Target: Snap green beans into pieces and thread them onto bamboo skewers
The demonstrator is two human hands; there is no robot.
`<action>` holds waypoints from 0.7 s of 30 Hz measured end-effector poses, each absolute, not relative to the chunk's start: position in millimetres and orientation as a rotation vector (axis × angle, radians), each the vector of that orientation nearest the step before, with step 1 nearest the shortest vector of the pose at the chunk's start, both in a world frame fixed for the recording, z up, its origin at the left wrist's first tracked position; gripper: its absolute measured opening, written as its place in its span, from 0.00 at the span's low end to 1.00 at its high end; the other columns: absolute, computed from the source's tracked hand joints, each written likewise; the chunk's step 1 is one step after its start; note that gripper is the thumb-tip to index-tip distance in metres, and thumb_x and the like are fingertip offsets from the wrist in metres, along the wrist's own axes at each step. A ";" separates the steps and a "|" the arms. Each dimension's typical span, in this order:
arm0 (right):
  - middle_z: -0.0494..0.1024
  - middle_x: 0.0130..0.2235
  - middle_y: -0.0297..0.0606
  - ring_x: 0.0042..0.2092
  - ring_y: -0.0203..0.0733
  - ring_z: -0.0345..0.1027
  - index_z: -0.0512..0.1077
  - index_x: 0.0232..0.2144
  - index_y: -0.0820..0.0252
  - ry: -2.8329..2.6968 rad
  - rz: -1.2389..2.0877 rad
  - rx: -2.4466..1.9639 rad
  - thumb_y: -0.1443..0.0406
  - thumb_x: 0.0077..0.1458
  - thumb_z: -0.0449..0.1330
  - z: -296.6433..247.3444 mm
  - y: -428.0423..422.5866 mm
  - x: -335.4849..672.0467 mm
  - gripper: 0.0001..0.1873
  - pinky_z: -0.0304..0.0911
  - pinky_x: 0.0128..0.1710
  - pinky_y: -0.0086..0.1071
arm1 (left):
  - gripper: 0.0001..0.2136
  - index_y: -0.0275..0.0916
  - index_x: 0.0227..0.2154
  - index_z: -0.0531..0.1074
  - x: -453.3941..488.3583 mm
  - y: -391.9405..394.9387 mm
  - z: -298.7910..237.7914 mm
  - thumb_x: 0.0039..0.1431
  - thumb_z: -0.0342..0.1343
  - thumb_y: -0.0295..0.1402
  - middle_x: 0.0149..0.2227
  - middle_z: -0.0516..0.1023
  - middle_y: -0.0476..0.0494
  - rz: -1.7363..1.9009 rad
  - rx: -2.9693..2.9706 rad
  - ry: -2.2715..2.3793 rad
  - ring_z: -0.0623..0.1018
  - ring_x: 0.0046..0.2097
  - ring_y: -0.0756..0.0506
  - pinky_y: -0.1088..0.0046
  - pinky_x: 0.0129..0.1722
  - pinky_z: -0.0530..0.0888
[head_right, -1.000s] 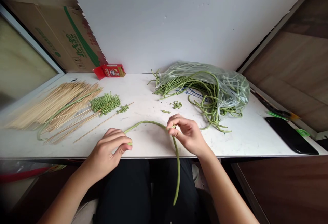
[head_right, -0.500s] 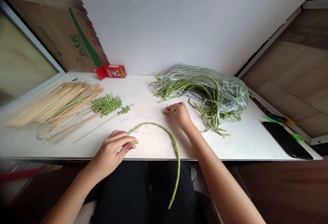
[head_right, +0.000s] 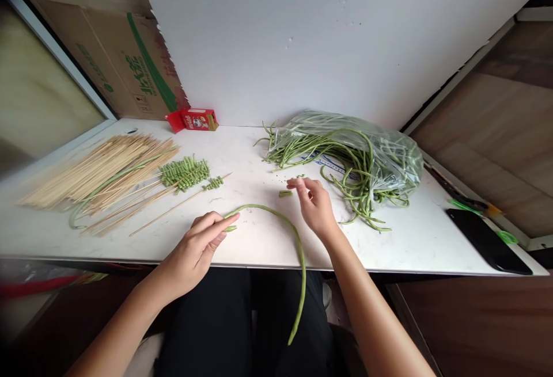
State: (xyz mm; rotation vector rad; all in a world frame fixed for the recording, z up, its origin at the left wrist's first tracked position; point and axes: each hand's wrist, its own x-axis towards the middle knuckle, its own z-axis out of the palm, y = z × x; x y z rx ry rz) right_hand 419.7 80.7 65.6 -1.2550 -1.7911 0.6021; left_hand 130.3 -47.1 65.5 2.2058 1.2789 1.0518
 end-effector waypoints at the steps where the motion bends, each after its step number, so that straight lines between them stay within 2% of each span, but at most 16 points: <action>1: 0.86 0.48 0.44 0.50 0.52 0.75 0.82 0.44 0.55 -1.817 0.644 -1.223 0.47 0.72 0.55 72.5 68.3 414.4 0.24 0.67 0.45 0.42 | 0.23 0.45 0.69 0.67 130.9 -46.9 64.6 0.75 0.49 0.26 0.45 0.78 0.39 1.062 2.205 1.259 0.77 0.48 0.44 0.65 0.50 0.79; 4: 0.85 0.49 0.43 0.48 0.49 0.75 0.81 0.47 0.53 -2.009 0.838 -0.989 0.51 0.68 0.64 88.9 28.8 397.4 0.15 0.68 0.42 0.39 | 0.21 0.45 0.65 0.73 133.3 -45.1 59.6 0.73 0.51 0.24 0.43 0.80 0.41 1.160 2.180 1.176 0.80 0.43 0.45 0.68 0.44 0.81; 8: 0.84 0.47 0.43 0.49 0.50 0.74 0.80 0.52 0.51 -2.069 0.969 -0.848 0.52 0.60 0.71 90.2 -6.7 379.3 0.20 0.69 0.40 0.38 | 0.14 0.42 0.54 0.81 138.3 -45.6 55.6 0.69 0.60 0.26 0.41 0.84 0.40 1.256 2.137 1.092 0.82 0.41 0.44 0.68 0.39 0.81; 15: 0.80 0.36 0.39 0.38 0.44 0.70 0.80 0.39 0.55 -1.913 1.085 -0.847 0.54 0.62 0.70 75.9 -18.4 372.4 0.12 0.67 0.37 0.37 | 0.04 0.41 0.41 0.81 151.1 -51.8 67.7 0.67 0.64 0.27 0.35 0.84 0.47 1.148 2.259 1.109 0.78 0.37 0.46 0.66 0.43 0.73; 18: 0.79 0.37 0.39 0.37 0.42 0.69 0.78 0.38 0.56 -1.828 1.222 -0.833 0.55 0.62 0.71 77.6 -17.9 380.2 0.12 0.68 0.38 0.37 | 0.03 0.40 0.41 0.79 153.6 -52.2 73.3 0.67 0.65 0.30 0.35 0.83 0.48 1.154 2.276 1.114 0.77 0.38 0.46 0.64 0.46 0.70; 21: 0.78 0.37 0.38 0.37 0.41 0.69 0.77 0.39 0.57 -1.827 1.319 -0.795 0.56 0.62 0.71 82.8 -17.6 388.5 0.12 0.68 0.38 0.36 | 0.02 0.40 0.39 0.78 154.1 -54.2 77.9 0.68 0.64 0.31 0.33 0.81 0.48 1.135 2.302 1.104 0.75 0.38 0.46 0.65 0.46 0.69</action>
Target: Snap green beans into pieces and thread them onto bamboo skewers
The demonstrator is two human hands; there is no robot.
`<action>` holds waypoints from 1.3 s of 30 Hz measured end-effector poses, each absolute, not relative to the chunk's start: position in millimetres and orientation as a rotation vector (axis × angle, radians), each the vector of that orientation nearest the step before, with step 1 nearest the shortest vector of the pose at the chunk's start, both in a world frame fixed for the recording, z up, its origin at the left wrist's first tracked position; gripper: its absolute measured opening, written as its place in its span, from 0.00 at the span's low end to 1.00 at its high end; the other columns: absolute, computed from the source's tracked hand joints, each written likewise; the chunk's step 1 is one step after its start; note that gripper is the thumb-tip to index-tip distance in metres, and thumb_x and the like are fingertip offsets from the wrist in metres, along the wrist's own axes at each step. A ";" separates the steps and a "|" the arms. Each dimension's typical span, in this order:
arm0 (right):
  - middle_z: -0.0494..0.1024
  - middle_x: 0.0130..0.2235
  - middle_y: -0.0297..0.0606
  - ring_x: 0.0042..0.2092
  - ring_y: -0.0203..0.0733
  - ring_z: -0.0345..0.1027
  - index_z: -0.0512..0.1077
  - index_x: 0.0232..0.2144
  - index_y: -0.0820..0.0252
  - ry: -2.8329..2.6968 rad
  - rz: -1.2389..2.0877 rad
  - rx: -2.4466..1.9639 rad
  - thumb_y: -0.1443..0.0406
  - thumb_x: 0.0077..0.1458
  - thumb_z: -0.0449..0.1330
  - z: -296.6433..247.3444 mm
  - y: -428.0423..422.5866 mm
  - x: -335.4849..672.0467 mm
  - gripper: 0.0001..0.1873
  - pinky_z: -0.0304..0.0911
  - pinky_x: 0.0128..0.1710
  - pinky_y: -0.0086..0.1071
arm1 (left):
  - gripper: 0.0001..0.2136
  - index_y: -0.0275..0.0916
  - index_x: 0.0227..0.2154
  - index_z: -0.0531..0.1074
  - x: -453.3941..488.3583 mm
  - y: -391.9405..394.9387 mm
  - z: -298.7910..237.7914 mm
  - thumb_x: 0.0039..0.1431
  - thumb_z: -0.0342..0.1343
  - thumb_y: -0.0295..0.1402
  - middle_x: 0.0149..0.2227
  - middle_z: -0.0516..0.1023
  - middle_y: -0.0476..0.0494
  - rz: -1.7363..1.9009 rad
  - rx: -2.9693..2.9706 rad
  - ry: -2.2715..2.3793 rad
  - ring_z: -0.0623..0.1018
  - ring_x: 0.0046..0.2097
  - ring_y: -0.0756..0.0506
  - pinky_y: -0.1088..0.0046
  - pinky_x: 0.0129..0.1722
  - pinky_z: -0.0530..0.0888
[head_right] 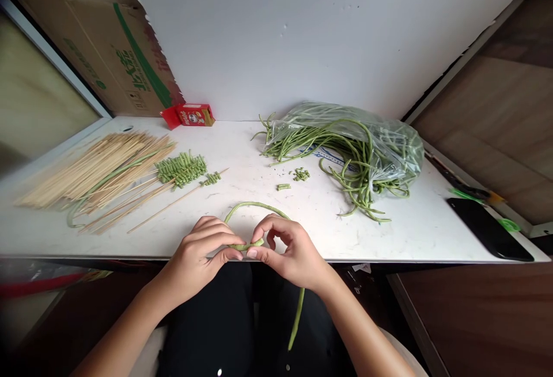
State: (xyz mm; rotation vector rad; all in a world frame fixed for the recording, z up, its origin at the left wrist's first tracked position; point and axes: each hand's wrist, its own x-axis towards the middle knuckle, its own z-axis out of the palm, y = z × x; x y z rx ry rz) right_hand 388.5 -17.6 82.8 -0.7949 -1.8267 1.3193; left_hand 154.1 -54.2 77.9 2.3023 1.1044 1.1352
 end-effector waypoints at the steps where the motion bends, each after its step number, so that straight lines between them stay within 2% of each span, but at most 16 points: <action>1: 0.78 0.38 0.38 0.37 0.41 0.69 0.77 0.40 0.57 -1.850 1.315 -0.784 0.56 0.62 0.70 85.0 -17.7 390.5 0.12 0.68 0.37 0.36 | 0.02 0.40 0.38 0.77 154.2 -55.5 79.2 0.68 0.64 0.31 0.33 0.80 0.48 1.123 2.311 1.099 0.75 0.37 0.46 0.65 0.45 0.68; 6: 0.81 0.39 0.40 0.42 0.46 0.71 0.82 0.42 0.53 -2.040 1.030 -0.730 0.61 0.62 0.71 94.6 -19.6 393.3 0.07 0.68 0.41 0.39 | 0.06 0.39 0.36 0.77 156.0 -61.6 83.9 0.71 0.60 0.30 0.31 0.77 0.49 1.070 2.359 1.088 0.72 0.36 0.47 0.67 0.42 0.67; 9: 0.80 0.39 0.40 0.45 0.48 0.70 0.80 0.41 0.53 -2.102 0.927 -0.729 0.65 0.64 0.68 94.3 -22.1 389.8 0.03 0.69 0.46 0.43 | 0.08 0.39 0.34 0.76 158.3 -62.2 84.8 0.73 0.57 0.30 0.29 0.76 0.49 1.047 2.388 1.104 0.70 0.33 0.48 0.67 0.42 0.66; 14: 0.79 0.38 0.40 0.47 0.49 0.66 0.75 0.39 0.54 -2.114 0.963 -0.702 0.75 0.65 0.61 85.9 -25.1 381.4 0.10 0.68 0.45 0.42 | 0.11 0.38 0.31 0.73 159.7 -59.7 81.1 0.73 0.55 0.25 0.30 0.76 0.51 1.004 2.383 1.089 0.69 0.32 0.50 0.67 0.42 0.65; 18: 0.78 0.36 0.39 0.48 0.48 0.65 0.75 0.37 0.55 -2.118 1.045 -0.679 0.77 0.64 0.60 81.2 -21.4 380.4 0.12 0.68 0.46 0.40 | 0.11 0.38 0.31 0.72 157.6 -57.7 73.6 0.71 0.55 0.22 0.30 0.77 0.53 0.996 2.344 1.033 0.71 0.32 0.51 0.67 0.44 0.64; 26: 0.77 0.33 0.37 0.47 0.47 0.66 0.76 0.33 0.56 -2.049 1.334 -0.590 0.66 0.68 0.63 71.6 -11.5 384.9 0.08 0.64 0.52 0.42 | 0.11 0.41 0.33 0.76 161.9 -58.5 73.2 0.69 0.56 0.20 0.28 0.77 0.55 0.969 2.337 0.975 0.73 0.33 0.51 0.66 0.45 0.63; 30: 0.75 0.33 0.38 0.43 0.47 0.66 0.76 0.33 0.57 -2.000 1.435 -0.565 0.54 0.70 0.61 71.5 -9.1 387.7 0.16 0.63 0.49 0.43 | 0.11 0.40 0.32 0.75 156.3 -54.9 68.6 0.70 0.56 0.20 0.29 0.78 0.54 0.973 2.340 0.968 0.74 0.33 0.50 0.66 0.45 0.64; 33: 0.73 0.32 0.38 0.40 0.46 0.66 0.75 0.32 0.56 -1.866 1.510 -0.508 0.48 0.67 0.62 74.7 -3.0 399.8 0.20 0.63 0.46 0.43 | 0.12 0.39 0.31 0.75 140.8 -47.8 62.3 0.70 0.55 0.21 0.28 0.77 0.52 1.046 2.346 1.068 0.74 0.32 0.50 0.65 0.45 0.65; 37: 0.77 0.36 0.39 0.43 0.47 0.70 0.80 0.37 0.53 -1.678 1.290 -0.708 0.55 0.62 0.70 74.2 15.7 427.4 0.10 0.65 0.46 0.42 | 0.05 0.40 0.37 0.78 126.6 -41.9 57.7 0.71 0.60 0.26 0.31 0.80 0.49 1.118 2.288 1.133 0.74 0.34 0.48 0.66 0.44 0.68; 39: 0.80 0.40 0.41 0.43 0.47 0.72 0.83 0.38 0.52 -1.673 1.087 -0.910 0.55 0.60 0.72 69.2 30.2 439.9 0.10 0.65 0.43 0.40 | 0.02 0.40 0.40 0.79 127.9 -41.6 55.3 0.69 0.62 0.28 0.34 0.83 0.48 1.154 2.279 1.122 0.76 0.36 0.47 0.66 0.44 0.69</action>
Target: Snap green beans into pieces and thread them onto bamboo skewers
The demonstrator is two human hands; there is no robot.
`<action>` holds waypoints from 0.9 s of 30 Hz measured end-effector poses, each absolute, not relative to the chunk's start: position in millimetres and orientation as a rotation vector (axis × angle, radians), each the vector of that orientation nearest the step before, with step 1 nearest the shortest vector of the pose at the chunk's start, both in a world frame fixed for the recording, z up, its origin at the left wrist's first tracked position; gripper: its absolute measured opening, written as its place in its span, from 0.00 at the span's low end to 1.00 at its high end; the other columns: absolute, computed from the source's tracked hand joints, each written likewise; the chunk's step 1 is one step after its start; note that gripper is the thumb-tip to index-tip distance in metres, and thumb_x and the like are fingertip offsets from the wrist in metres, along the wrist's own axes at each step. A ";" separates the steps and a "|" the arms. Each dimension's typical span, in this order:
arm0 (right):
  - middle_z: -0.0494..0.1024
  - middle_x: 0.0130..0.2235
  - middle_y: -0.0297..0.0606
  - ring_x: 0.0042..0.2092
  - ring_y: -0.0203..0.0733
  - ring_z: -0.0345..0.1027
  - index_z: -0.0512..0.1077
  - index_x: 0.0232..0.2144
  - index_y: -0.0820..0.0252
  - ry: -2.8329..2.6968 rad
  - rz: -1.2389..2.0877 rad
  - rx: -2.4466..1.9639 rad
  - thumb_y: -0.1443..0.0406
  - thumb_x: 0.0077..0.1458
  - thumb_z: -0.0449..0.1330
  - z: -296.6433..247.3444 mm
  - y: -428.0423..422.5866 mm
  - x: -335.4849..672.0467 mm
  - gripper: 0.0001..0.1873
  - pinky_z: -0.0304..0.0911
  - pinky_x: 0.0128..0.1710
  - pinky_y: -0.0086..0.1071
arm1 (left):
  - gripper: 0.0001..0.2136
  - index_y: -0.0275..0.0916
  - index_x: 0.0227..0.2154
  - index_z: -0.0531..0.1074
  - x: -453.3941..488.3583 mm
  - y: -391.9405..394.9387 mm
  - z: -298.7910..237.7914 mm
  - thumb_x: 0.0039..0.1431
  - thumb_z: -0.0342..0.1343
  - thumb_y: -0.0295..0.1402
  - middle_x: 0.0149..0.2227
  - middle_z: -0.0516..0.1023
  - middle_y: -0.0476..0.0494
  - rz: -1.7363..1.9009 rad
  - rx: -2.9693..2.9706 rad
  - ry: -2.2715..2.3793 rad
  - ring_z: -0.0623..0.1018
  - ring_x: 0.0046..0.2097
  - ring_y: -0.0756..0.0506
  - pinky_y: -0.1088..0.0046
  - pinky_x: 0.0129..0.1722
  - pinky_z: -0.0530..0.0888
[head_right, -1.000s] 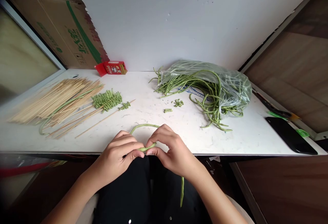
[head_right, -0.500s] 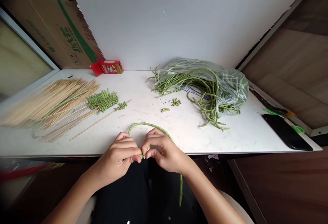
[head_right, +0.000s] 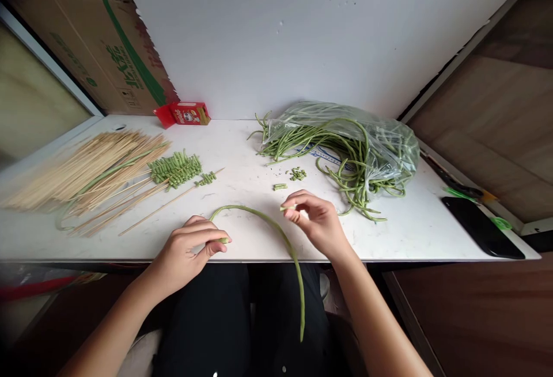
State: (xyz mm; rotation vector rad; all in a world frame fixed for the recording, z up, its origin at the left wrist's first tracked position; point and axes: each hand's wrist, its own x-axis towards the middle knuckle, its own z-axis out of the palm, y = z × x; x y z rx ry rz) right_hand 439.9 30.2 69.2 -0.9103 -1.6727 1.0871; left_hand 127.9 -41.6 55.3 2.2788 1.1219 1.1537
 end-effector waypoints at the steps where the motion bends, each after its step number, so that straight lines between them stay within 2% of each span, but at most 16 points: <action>1: 0.81 0.40 0.41 0.43 0.48 0.73 0.84 0.39 0.51 -1.684 0.974 -1.009 0.53 0.58 0.73 65.8 38.9 444.5 0.11 0.64 0.40 0.39 | 0.01 0.40 0.41 0.79 129.8 -41.7 53.7 0.69 0.63 0.29 0.35 0.83 0.47 1.165 2.278 1.122 0.77 0.37 0.46 0.66 0.44 0.70; 4: 0.84 0.41 0.44 0.45 0.53 0.74 0.86 0.40 0.51 -1.769 0.646 -1.220 0.49 0.58 0.71 55.1 71.0 449.1 0.15 0.63 0.38 0.40 | 0.03 0.40 0.42 0.81 134.9 -41.8 48.2 0.68 0.64 0.30 0.35 0.84 0.47 1.159 2.273 1.143 0.77 0.38 0.45 0.67 0.44 0.71; 6: 0.85 0.42 0.45 0.45 0.55 0.74 0.86 0.40 0.52 -1.850 0.485 -1.275 0.48 0.59 0.70 49.4 95.3 444.8 0.17 0.65 0.42 0.44 | 0.05 0.41 0.45 0.82 136.0 -41.6 45.3 0.68 0.64 0.30 0.36 0.84 0.46 1.151 2.261 1.157 0.76 0.40 0.45 0.67 0.44 0.71; 9: 0.86 0.39 0.46 0.43 0.55 0.74 0.86 0.38 0.55 -1.988 0.357 -1.295 0.52 0.61 0.68 44.1 128.1 433.1 0.14 0.65 0.49 0.49 | 0.08 0.42 0.47 0.83 134.9 -41.3 43.7 0.68 0.64 0.30 0.36 0.84 0.47 1.158 2.254 1.152 0.76 0.41 0.45 0.67 0.45 0.71; 15: 0.85 0.39 0.45 0.47 0.57 0.69 0.87 0.36 0.55 -2.305 0.248 -1.235 0.62 0.62 0.68 41.8 149.4 422.0 0.07 0.63 0.51 0.46 | 0.10 0.43 0.50 0.83 130.7 -40.8 45.3 0.69 0.63 0.30 0.36 0.83 0.46 1.171 2.223 1.173 0.75 0.41 0.45 0.66 0.46 0.71; 18: 0.84 0.40 0.46 0.46 0.54 0.69 0.85 0.37 0.57 -2.364 0.222 -1.190 0.61 0.67 0.63 44.3 144.3 424.7 0.12 0.62 0.51 0.44 | 0.10 0.43 0.51 0.83 128.8 -40.9 46.2 0.70 0.61 0.32 0.36 0.83 0.45 1.167 2.220 1.184 0.76 0.40 0.45 0.65 0.45 0.71; 22: 0.82 0.35 0.46 0.41 0.50 0.69 0.83 0.34 0.58 -2.350 0.278 -1.170 0.54 0.71 0.58 46.6 137.6 427.8 0.20 0.60 0.52 0.43 | 0.10 0.42 0.51 0.83 129.0 -41.7 47.0 0.71 0.61 0.33 0.36 0.82 0.44 1.163 2.219 1.195 0.76 0.40 0.45 0.65 0.45 0.72; 27: 0.81 0.35 0.47 0.41 0.52 0.68 0.81 0.34 0.58 -2.293 0.304 -1.203 0.49 0.74 0.49 41.4 135.6 430.7 0.29 0.60 0.51 0.46 | 0.16 0.44 0.58 0.79 131.8 -44.7 48.3 0.72 0.56 0.25 0.38 0.80 0.43 1.212 2.254 1.186 0.75 0.42 0.44 0.64 0.46 0.76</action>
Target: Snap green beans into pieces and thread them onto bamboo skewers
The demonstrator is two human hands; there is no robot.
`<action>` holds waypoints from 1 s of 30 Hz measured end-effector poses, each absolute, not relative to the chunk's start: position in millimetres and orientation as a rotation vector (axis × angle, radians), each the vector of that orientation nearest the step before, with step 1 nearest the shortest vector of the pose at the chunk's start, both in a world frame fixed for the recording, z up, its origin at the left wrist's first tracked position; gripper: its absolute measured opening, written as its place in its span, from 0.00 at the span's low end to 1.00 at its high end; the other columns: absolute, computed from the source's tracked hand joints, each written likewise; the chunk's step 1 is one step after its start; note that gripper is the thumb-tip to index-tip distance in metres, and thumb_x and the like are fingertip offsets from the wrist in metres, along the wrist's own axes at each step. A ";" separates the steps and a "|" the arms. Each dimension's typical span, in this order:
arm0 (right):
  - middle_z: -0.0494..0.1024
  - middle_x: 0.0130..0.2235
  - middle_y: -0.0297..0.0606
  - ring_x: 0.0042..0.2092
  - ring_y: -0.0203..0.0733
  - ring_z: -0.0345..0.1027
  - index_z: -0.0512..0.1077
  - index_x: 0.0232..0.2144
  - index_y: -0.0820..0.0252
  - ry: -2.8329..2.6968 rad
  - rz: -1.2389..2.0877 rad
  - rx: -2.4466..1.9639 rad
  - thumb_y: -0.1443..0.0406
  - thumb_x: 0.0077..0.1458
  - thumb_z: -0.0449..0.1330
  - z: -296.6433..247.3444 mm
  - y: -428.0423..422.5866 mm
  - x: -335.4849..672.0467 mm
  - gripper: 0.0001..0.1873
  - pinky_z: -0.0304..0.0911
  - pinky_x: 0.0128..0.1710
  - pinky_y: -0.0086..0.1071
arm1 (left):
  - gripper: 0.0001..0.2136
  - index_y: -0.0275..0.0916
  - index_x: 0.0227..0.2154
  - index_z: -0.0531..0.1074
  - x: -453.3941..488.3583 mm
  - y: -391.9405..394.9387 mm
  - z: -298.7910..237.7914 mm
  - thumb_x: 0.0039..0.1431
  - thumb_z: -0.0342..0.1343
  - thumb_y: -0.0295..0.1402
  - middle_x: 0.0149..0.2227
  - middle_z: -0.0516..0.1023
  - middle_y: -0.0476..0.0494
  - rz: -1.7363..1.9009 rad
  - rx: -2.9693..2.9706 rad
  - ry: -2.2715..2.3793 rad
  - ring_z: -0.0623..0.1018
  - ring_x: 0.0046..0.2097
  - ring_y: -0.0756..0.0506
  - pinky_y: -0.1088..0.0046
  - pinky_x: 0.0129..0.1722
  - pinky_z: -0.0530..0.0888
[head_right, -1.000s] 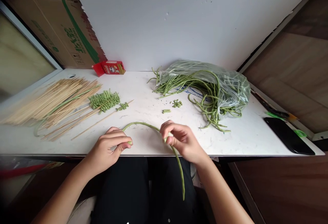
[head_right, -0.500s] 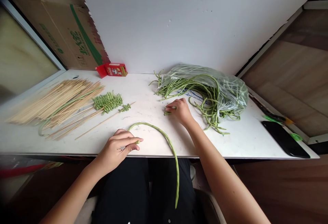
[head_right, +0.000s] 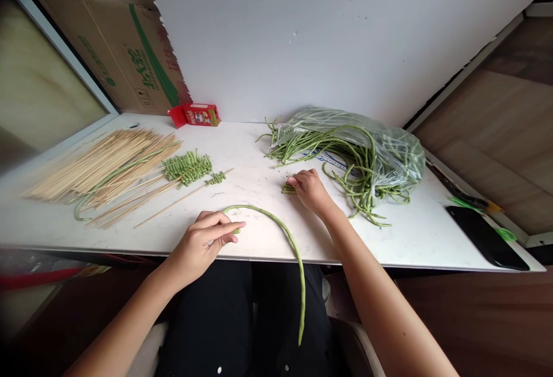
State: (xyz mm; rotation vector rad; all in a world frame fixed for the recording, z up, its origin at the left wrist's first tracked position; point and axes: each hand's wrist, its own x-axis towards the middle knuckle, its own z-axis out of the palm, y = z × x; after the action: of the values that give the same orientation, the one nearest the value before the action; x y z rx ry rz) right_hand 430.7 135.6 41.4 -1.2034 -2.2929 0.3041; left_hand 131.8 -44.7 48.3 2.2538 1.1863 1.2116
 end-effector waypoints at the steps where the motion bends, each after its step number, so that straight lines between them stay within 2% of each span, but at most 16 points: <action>1: 0.81 0.36 0.48 0.41 0.52 0.68 0.81 0.35 0.59 -2.272 0.299 -1.207 0.48 0.74 0.48 40.4 135.1 431.1 0.30 0.60 0.50 0.46 | 0.19 0.45 0.61 0.77 132.1 -45.7 48.9 0.72 0.53 0.23 0.39 0.79 0.43 1.201 2.265 1.189 0.75 0.43 0.44 0.64 0.47 0.77; 4: 0.81 0.36 0.47 0.39 0.51 0.68 0.81 0.37 0.59 -2.169 0.278 -1.235 0.45 0.73 0.48 42.4 127.1 430.4 0.31 0.60 0.49 0.47 | 0.28 0.48 0.67 0.70 132.9 -48.7 51.3 0.71 0.46 0.17 0.43 0.78 0.41 1.111 2.291 1.217 0.76 0.46 0.44 0.63 0.50 0.78; 7: 0.82 0.39 0.46 0.42 0.51 0.70 0.82 0.38 0.57 -2.049 0.363 -1.245 0.44 0.71 0.52 55.5 101.3 424.0 0.29 0.61 0.47 0.45 | 0.30 0.49 0.66 0.71 134.6 -49.0 52.2 0.69 0.45 0.15 0.45 0.78 0.40 1.104 2.289 1.196 0.75 0.48 0.43 0.65 0.47 0.81; 11: 0.84 0.47 0.43 0.47 0.49 0.74 0.81 0.46 0.54 -2.016 0.843 -1.032 0.48 0.69 0.60 82.9 42.3 406.7 0.19 0.64 0.39 0.38 | 0.19 0.44 0.55 0.80 138.0 -46.4 50.3 0.69 0.55 0.19 0.38 0.82 0.43 1.247 2.246 1.109 0.77 0.44 0.44 0.66 0.43 0.80; 13: 0.84 0.46 0.42 0.48 0.49 0.74 0.79 0.52 0.53 -2.102 0.968 -0.890 0.50 0.61 0.70 92.7 14.8 396.3 0.21 0.65 0.40 0.37 | 0.13 0.42 0.49 0.82 139.8 -46.5 50.3 0.66 0.62 0.22 0.36 0.84 0.44 1.293 2.224 1.113 0.79 0.41 0.44 0.65 0.43 0.79; 15: 0.84 0.47 0.41 0.49 0.49 0.74 0.79 0.51 0.52 -2.151 1.010 -0.833 0.53 0.58 0.74 96.3 -4.0 386.5 0.22 0.67 0.45 0.38 | 0.10 0.42 0.45 0.81 142.1 -48.5 51.9 0.64 0.66 0.23 0.36 0.84 0.45 1.296 2.200 1.154 0.80 0.41 0.43 0.65 0.42 0.79; 18: 0.84 0.46 0.41 0.47 0.47 0.74 0.80 0.49 0.52 -2.151 1.041 -0.816 0.56 0.60 0.72 92.1 -15.3 376.1 0.16 0.68 0.47 0.39 | 0.09 0.42 0.43 0.77 145.8 -53.1 56.3 0.63 0.65 0.22 0.38 0.84 0.46 1.267 2.186 1.214 0.82 0.41 0.44 0.68 0.42 0.79; 23: 0.84 0.42 0.41 0.44 0.46 0.73 0.82 0.46 0.52 -2.059 1.023 -0.816 0.58 0.64 0.69 82.4 -14.7 376.2 0.09 0.67 0.38 0.37 | 0.08 0.41 0.41 0.75 149.1 -55.1 62.2 0.63 0.67 0.27 0.37 0.83 0.46 1.253 2.235 1.259 0.81 0.41 0.44 0.68 0.42 0.77; 26: 0.83 0.41 0.43 0.44 0.47 0.73 0.82 0.45 0.53 -2.028 0.996 -0.812 0.59 0.65 0.68 83.2 -14.1 381.7 0.09 0.69 0.41 0.40 | 0.06 0.41 0.40 0.76 149.3 -52.2 64.1 0.64 0.68 0.30 0.36 0.84 0.46 1.283 2.336 1.207 0.81 0.38 0.44 0.64 0.43 0.74; 30: 0.83 0.42 0.44 0.47 0.49 0.72 0.82 0.47 0.52 -2.110 0.935 -0.798 0.62 0.67 0.66 87.0 -15.2 385.1 0.08 0.70 0.47 0.43 | 0.04 0.40 0.40 0.77 150.2 -51.1 65.7 0.67 0.66 0.28 0.36 0.84 0.48 1.301 2.441 1.169 0.81 0.36 0.46 0.61 0.47 0.70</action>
State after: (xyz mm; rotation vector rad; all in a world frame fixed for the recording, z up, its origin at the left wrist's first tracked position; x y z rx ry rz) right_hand 385.1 -15.2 87.0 -0.7983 -2.1095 0.9352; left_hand 150.2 -51.1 65.7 2.4408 1.1689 1.3008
